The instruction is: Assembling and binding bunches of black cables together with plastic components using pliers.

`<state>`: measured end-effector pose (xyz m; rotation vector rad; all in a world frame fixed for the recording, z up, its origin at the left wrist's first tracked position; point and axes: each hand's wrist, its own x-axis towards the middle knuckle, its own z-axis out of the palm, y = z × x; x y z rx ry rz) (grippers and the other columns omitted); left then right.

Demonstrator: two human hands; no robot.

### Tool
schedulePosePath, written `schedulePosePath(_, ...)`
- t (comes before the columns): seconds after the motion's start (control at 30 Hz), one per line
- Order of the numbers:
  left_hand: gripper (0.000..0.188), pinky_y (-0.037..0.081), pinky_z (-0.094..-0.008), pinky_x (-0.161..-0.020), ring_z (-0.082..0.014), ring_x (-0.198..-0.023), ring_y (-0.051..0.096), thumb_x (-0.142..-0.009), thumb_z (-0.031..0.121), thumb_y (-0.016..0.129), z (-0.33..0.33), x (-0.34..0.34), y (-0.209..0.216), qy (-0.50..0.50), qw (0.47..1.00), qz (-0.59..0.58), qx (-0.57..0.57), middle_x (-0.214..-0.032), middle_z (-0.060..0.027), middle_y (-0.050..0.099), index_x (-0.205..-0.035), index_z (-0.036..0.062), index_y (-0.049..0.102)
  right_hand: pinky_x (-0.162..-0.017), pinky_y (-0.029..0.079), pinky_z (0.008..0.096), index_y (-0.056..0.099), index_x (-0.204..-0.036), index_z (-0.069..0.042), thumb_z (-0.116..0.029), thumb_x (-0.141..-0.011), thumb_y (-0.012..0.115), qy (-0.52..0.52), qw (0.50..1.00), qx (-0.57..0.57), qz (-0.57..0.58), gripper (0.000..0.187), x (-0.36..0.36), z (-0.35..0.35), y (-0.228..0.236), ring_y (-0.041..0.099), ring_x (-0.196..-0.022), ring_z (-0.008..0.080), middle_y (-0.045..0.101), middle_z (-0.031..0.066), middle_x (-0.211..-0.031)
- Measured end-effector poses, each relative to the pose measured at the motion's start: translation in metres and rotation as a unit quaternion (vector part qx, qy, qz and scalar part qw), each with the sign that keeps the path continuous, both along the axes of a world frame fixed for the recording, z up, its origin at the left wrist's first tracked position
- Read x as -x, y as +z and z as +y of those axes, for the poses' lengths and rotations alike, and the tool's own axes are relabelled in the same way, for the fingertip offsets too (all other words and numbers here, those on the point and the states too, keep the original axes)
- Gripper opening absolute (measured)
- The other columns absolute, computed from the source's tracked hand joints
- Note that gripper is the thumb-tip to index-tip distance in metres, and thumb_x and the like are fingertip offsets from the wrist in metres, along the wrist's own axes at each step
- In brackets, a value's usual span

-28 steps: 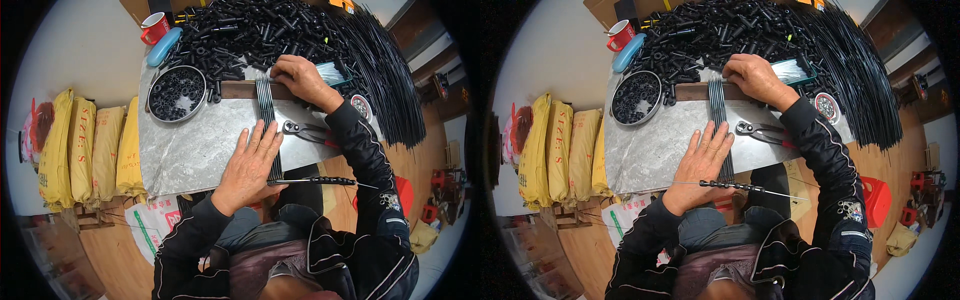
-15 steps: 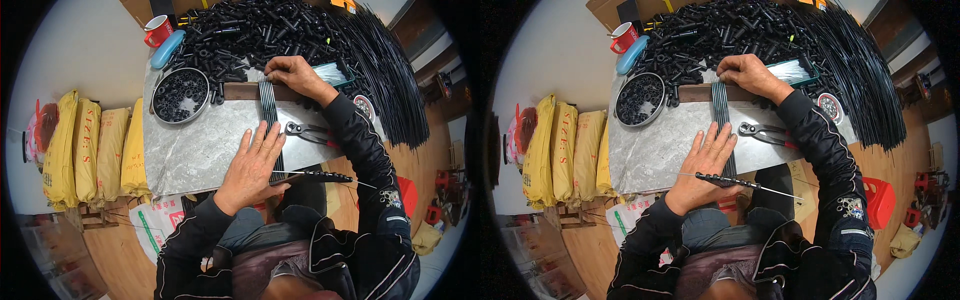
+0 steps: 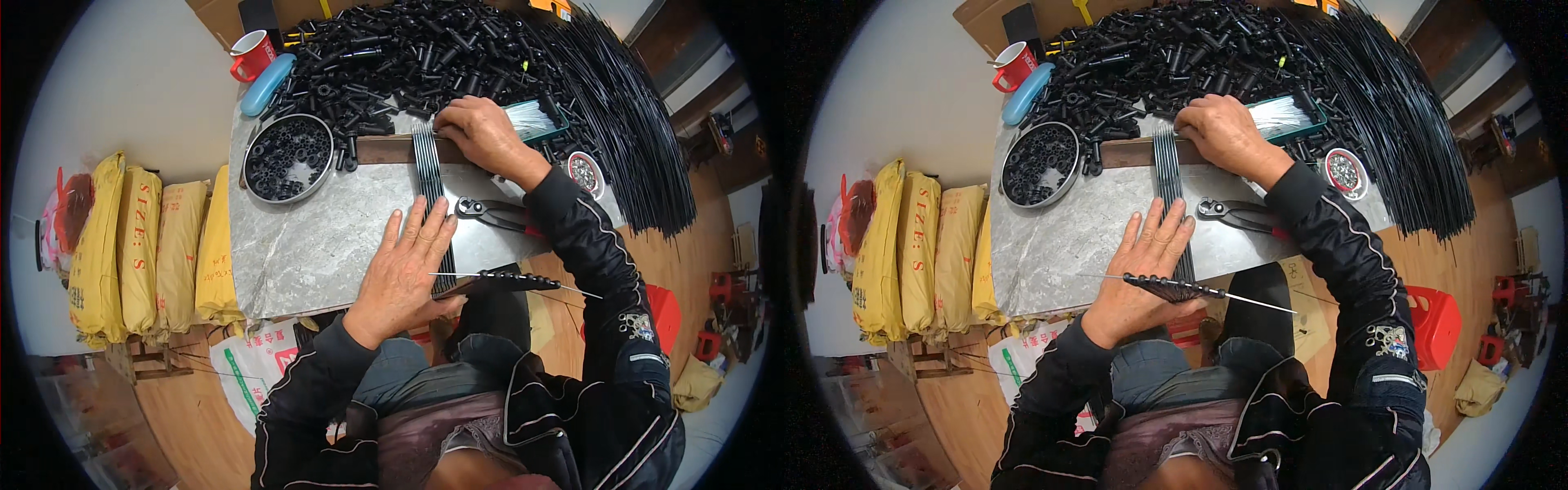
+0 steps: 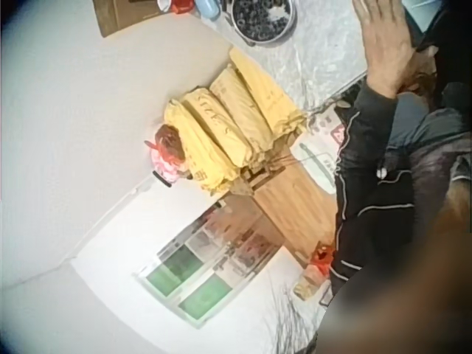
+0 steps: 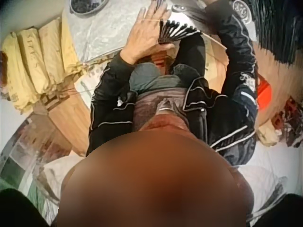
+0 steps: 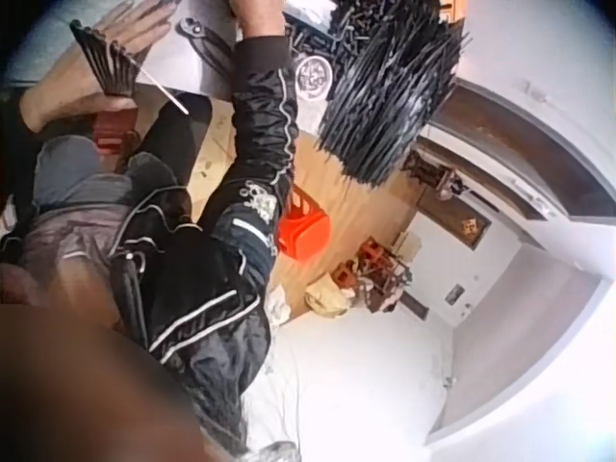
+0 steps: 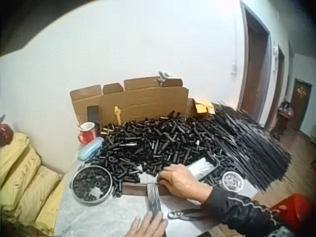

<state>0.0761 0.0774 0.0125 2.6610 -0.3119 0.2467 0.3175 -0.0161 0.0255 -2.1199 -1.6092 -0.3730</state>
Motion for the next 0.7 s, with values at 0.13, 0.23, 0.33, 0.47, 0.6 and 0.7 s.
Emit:
schedulePosePath(0.13, 0.094, 0.022, -0.052, -0.113, -0.0394, -0.139, 0.026, -0.064, 0.044, 0.079, -0.003, 0.002, 0.001, 0.003, 1.0, -0.011, 0.008, -0.149, -0.0209, 0.029, -0.137, -0.0018, 0.04, -0.07, 0.05, 0.0319, 0.067, -0.093, -0.004, -0.012, -0.084, 0.065, -0.07, 0.989, -0.118, 0.055, 0.012, -0.011, -0.017, 0.011, 0.064, -0.08, 0.0247, 0.066, 0.0095, -0.087)
schedulePosePath(0.23, 0.095, 0.022, -0.0523, -0.113, -0.0395, -0.139, 0.026, -0.062, 0.043, 0.081, -0.007, 0.008, 0.002, 0.0, 1.0, -0.009, 0.018, -0.149, -0.02, 0.03, -0.136, -0.0006, 0.041, -0.068, 0.05, 0.0325, 0.069, -0.094, -0.007, -0.013, -0.084, 0.065, -0.198, 0.978, -0.053, 0.037, 0.013, -0.025, -0.056, 0.031, 0.064, -0.077, 0.0248, 0.066, 0.0081, -0.087)
schedulePosePath(0.33, 0.098, 0.019, -0.0526, -0.114, -0.0384, -0.14, 0.024, -0.063, 0.045, 0.08, -0.007, 0.012, 0.001, 0.001, 1.0, 0.006, 0.013, -0.15, -0.0192, 0.029, -0.139, 0.0002, 0.038, -0.069, 0.05, 0.0328, 0.07, -0.095, -0.009, -0.014, -0.083, 0.064, -0.256, 0.963, 0.066, 0.051, 0.014, -0.041, -0.082, 0.032, 0.064, -0.079, 0.025, 0.065, 0.0074, -0.09)
schedulePosePath(0.47, 0.1, 0.018, -0.0528, -0.114, -0.0385, -0.141, 0.023, -0.063, 0.044, 0.081, -0.01, 0.01, 0.001, -0.002, 1.0, 0.015, 0.008, -0.151, -0.0192, 0.027, -0.14, 0.0008, 0.036, -0.071, 0.049, 0.0335, 0.069, -0.09, -0.008, -0.013, -0.081, 0.064, -0.243, 0.963, 0.104, 0.058, 0.011, -0.041, -0.089, 0.026, 0.062, -0.084, 0.0251, 0.062, 0.0065, -0.089)
schedulePosePath(0.6, 0.104, 0.018, -0.0524, -0.114, -0.0394, -0.14, 0.023, -0.058, 0.038, 0.085, -0.009, 0.011, 0.006, -0.007, 1.0, 0.021, 0.019, -0.151, -0.0202, 0.026, -0.141, 0.0011, 0.034, -0.071, 0.05, 0.0343, 0.068, -0.087, -0.008, -0.01, -0.078, 0.066, -0.222, 0.971, 0.084, -0.033, 0.01, -0.042, -0.093, 0.034, 0.062, -0.082, 0.0247, 0.062, 0.0054, -0.087)
schedulePosePath(0.7, 0.108, 0.018, -0.052, -0.114, -0.0401, -0.14, 0.024, -0.055, 0.034, 0.087, -0.008, 0.012, 0.003, -0.005, 1.0, 0.02, 0.021, -0.15, -0.021, 0.026, -0.142, 0.0012, 0.033, -0.071, 0.051, 0.0338, 0.068, -0.087, -0.008, -0.011, -0.079, 0.066, -0.218, 0.972, 0.078, -0.033, 0.009, -0.041, -0.094, 0.041, 0.062, -0.083, 0.0246, 0.063, 0.0053, -0.087)
